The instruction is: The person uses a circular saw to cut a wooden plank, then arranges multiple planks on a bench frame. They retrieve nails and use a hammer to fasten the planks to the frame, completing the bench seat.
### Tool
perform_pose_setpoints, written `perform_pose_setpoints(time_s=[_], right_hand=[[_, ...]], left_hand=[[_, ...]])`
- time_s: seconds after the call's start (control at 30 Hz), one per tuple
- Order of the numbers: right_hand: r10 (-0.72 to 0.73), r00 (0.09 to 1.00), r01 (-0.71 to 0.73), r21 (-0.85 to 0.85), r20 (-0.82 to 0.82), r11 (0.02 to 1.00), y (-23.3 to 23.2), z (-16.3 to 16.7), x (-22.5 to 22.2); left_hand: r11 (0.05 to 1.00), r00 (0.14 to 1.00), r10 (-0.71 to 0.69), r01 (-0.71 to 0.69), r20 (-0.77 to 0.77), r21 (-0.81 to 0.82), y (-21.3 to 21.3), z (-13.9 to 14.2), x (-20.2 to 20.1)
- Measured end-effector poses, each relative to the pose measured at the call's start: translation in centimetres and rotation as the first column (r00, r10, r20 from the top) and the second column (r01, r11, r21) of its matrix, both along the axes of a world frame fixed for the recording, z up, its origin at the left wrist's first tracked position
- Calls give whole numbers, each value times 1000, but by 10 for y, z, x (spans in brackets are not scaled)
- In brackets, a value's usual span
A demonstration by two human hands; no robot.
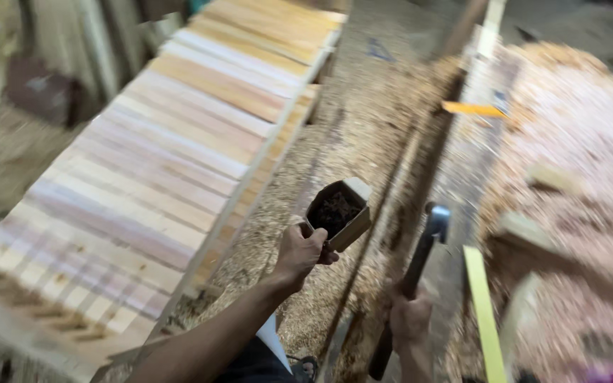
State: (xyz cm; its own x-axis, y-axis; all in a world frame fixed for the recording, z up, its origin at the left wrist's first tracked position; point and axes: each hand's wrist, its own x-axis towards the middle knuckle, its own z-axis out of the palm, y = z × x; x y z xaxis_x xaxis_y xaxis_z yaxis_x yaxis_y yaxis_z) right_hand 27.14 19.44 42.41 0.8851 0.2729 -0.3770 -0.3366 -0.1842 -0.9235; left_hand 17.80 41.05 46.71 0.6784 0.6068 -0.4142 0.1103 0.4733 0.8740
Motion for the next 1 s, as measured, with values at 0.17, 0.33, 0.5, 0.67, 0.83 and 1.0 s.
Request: perform_pose_setpoints(time_s=[0.17,0.33,0.5,0.67,0.83,1.0], right_hand=[[345,931,-317,-202,123,927,112,-18,-29],[541,841,-511,-339,-5,790,225,-55,-54],[738,674,-682,-406,-29,608,345,-106,-83],[818,564,-707,-579,-116,405,451,-158,-114],[851,520,-671,-651,-71,356,524,-198,-146],[802,592,-673,-597,-80,438,556,-235,-176]], left_hand=[[984,982,178,-178,-55,18,96,-20,-62],[914,892,389,-405,-231,-25,191,-64,-114],[799,782,551,-595,-289,-86,278,-121,-167],[634,657,689,-751,-304,-185,338,-170,-202],[631,629,677,-763,-383,-139,376,-199,-235],[599,599,706,-790,-378,-131,387,-222,-257]])
